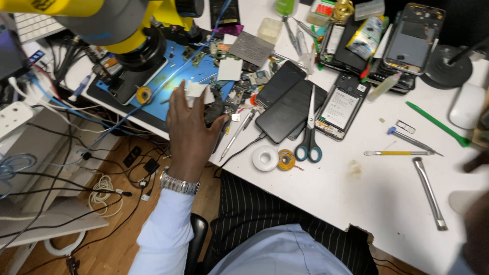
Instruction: The person handles a disassembled smartphone, picks up a small circuit board, and applies adhesive from a yellow tube along the edge of the phone's frame. The person then sets the phone down and continues applying adhesive to the frame.
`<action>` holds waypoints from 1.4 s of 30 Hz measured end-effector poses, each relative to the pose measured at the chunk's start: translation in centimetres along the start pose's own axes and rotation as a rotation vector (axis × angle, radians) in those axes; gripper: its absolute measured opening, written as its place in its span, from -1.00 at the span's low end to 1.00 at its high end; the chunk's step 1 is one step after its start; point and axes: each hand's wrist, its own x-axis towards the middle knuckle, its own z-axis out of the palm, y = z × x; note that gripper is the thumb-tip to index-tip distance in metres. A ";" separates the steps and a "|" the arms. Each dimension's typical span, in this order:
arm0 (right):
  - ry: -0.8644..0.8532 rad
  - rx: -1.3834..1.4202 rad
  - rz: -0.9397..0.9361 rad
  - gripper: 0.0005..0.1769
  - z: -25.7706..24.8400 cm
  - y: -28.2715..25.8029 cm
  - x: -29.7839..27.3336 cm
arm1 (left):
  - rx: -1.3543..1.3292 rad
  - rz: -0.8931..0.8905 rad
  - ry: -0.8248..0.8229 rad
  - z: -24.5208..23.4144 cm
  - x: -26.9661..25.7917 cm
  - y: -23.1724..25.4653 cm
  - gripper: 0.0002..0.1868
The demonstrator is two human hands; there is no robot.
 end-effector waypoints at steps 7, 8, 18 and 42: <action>-0.016 -0.007 0.268 -0.85 3.9 2.0 -7.2 | -0.260 0.434 -0.041 0.8 -4.2 5.8 -0.67; -0.038 -0.043 0.344 -0.87 3.9 1.6 -7.6 | -0.154 0.477 -0.122 1.7 -4.8 6.1 -0.62; -0.055 -0.054 0.478 -0.86 2.3 1.8 -8.5 | 0.054 0.358 -0.160 5.9 -2.7 7.9 -0.39; -0.090 -0.113 0.439 -0.83 2.5 2.0 -8.8 | -0.135 0.161 0.071 6.1 5.5 4.6 -0.54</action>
